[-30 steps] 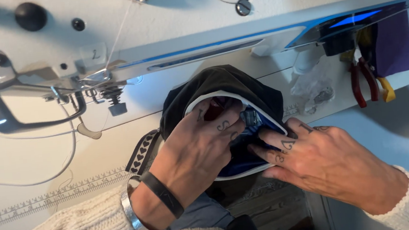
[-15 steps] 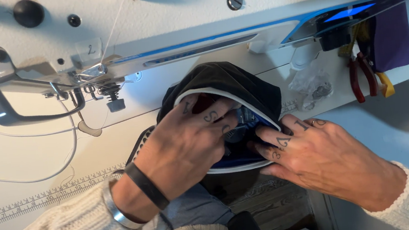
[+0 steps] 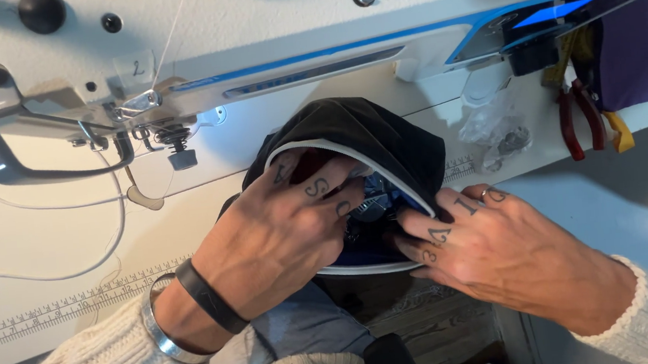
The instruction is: Trimming excess fur from a plush component and pinning a strap for sewing.
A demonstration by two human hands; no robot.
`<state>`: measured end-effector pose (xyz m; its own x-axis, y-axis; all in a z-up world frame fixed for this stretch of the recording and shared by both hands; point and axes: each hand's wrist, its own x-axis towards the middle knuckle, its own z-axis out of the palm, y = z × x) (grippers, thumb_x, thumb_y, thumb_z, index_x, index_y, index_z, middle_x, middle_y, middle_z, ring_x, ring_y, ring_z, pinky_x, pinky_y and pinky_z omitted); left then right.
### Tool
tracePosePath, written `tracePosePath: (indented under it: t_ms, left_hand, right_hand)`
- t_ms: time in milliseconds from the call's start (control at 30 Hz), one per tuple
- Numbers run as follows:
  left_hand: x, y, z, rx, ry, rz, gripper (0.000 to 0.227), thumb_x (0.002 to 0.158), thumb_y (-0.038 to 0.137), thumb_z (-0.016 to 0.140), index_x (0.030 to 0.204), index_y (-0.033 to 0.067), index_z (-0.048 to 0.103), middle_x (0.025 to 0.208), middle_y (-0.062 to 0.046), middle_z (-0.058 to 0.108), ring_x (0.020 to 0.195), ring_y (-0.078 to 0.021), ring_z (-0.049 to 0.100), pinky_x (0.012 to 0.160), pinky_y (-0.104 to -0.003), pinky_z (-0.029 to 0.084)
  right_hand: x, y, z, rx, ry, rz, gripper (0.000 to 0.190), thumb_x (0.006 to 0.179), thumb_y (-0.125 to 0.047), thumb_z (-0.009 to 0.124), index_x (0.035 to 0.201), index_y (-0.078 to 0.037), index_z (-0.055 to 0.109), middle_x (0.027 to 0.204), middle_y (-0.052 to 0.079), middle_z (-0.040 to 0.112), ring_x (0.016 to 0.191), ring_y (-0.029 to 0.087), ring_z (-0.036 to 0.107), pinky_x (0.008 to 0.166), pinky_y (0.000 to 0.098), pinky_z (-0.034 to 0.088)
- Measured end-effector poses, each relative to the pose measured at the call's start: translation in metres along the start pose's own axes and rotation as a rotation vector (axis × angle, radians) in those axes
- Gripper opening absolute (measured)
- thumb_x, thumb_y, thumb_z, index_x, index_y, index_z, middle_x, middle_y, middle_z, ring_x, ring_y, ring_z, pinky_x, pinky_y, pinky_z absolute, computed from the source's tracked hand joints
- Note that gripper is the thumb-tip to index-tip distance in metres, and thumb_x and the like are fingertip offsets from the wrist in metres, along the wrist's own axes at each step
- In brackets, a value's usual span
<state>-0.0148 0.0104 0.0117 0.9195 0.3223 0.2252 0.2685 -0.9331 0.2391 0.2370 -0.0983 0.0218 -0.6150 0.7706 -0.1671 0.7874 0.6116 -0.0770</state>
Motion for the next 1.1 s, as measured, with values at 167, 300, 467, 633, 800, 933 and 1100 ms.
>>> tracePosePath:
  t_ms: [167, 300, 467, 633, 800, 933, 1100]
  left_hand:
    - [-0.01, -0.003, 0.006, -0.071, 0.098, 0.118, 0.007, 0.088, 0.019, 0.067, 0.085, 0.0129, 0.068, 0.126, -0.01, 0.071, 0.133, -0.0289, 0.058, 0.109, -0.053, 0.046]
    - [-0.01, -0.005, 0.01, -0.018, 0.179, 0.107, 0.006, 0.094, 0.02, 0.067, 0.096, 0.0145, 0.068, 0.126, -0.007, 0.068, 0.129, -0.0276, 0.063, 0.113, -0.052, 0.049]
    - [-0.016, -0.01, 0.013, 0.078, 0.216, 0.09, 0.009, 0.094, 0.015, 0.066, 0.098, 0.0119, 0.072, 0.127, -0.009, 0.064, 0.121, -0.0295, 0.068, 0.1, -0.042, 0.059]
    - [-0.02, -0.013, 0.007, 0.164, 0.16, 0.035, 0.012, 0.088, 0.011, 0.069, 0.098, 0.0136, 0.073, 0.129, -0.004, 0.066, 0.106, -0.0208, 0.065, 0.091, -0.035, 0.058]
    - [-0.025, -0.014, 0.015, 0.151, 0.159, 0.05, 0.011, 0.09, 0.017, 0.072, 0.101, 0.0154, 0.07, 0.138, -0.005, 0.063, 0.134, -0.0257, 0.062, 0.098, -0.039, 0.063]
    - [-0.023, -0.014, 0.01, 0.123, 0.172, 0.053, 0.008, 0.09, 0.017, 0.072, 0.097, 0.0155, 0.07, 0.134, -0.005, 0.065, 0.133, -0.0259, 0.062, 0.099, -0.04, 0.061]
    - [-0.02, -0.013, 0.002, 0.106, 0.185, 0.035, 0.003, 0.089, 0.016, 0.072, 0.092, 0.0156, 0.071, 0.13, -0.006, 0.068, 0.132, -0.0262, 0.062, 0.101, -0.04, 0.059]
  right_hand:
    - [0.001, -0.003, 0.007, 0.018, -0.076, -0.079, 0.018, 0.088, -0.031, 0.069, 0.087, -0.016, 0.078, 0.121, 0.004, 0.056, 0.086, 0.026, 0.059, 0.067, 0.0398, 0.055]
    - [0.006, -0.002, 0.012, 0.052, 0.018, -0.146, 0.014, 0.083, -0.022, 0.071, 0.071, -0.015, 0.073, 0.141, 0.006, 0.055, 0.088, 0.025, 0.055, 0.06, 0.0367, 0.054]
    - [0.021, -0.01, 0.015, 0.001, 0.029, -0.183, 0.05, 0.076, -0.041, 0.076, 0.11, -0.005, 0.074, 0.153, 0.012, 0.057, 0.075, 0.02, 0.065, 0.046, 0.0318, 0.045]
    - [0.009, -0.018, 0.028, -0.175, 0.03, -0.174, 0.048, 0.09, -0.046, 0.067, 0.118, -0.008, 0.068, 0.15, 0.025, 0.057, 0.061, 0.016, 0.06, 0.051, 0.0294, 0.038]
    - [0.008, -0.034, 0.011, -0.254, 0.021, -0.013, 0.048, 0.092, -0.05, 0.067, 0.119, -0.009, 0.068, 0.067, 0.001, 0.058, 0.053, 0.014, 0.055, 0.052, 0.0333, 0.037]
    - [0.011, -0.033, 0.005, -0.213, -0.037, 0.024, 0.051, 0.092, -0.051, 0.067, 0.119, -0.009, 0.067, 0.069, 0.002, 0.061, 0.052, 0.016, 0.058, 0.05, 0.0339, 0.04]
    - [0.014, -0.03, -0.002, -0.161, -0.098, 0.048, 0.054, 0.091, -0.054, 0.068, 0.12, -0.008, 0.065, 0.073, 0.003, 0.063, 0.051, 0.017, 0.062, 0.048, 0.0347, 0.044]
